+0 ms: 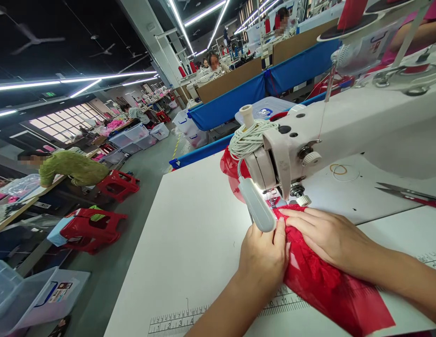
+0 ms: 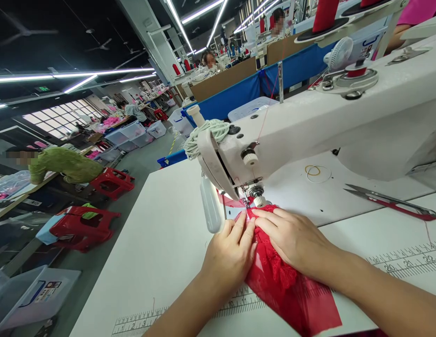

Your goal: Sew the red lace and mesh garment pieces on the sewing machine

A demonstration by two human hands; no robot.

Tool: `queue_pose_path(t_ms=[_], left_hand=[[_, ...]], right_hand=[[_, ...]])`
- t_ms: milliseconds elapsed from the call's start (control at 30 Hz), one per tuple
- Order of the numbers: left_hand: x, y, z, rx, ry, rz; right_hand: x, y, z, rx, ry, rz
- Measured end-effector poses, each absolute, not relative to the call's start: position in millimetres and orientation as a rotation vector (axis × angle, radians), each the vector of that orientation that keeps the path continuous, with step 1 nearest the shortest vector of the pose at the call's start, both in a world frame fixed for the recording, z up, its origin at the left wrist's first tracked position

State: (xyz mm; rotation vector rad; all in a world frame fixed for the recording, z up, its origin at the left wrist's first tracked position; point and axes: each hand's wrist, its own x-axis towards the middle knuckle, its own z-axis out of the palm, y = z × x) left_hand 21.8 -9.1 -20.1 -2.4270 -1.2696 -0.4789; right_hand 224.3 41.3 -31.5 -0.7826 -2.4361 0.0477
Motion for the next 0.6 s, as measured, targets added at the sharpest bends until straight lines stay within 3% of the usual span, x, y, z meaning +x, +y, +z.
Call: queue_pose_path(t_ms=[600], left_hand=[[23.9, -8.0, -11.0, -2.461, -1.34, -0.453]], right_hand=[[225.8, 45.4, -30.8, -0.805, -2.448, 0.096]])
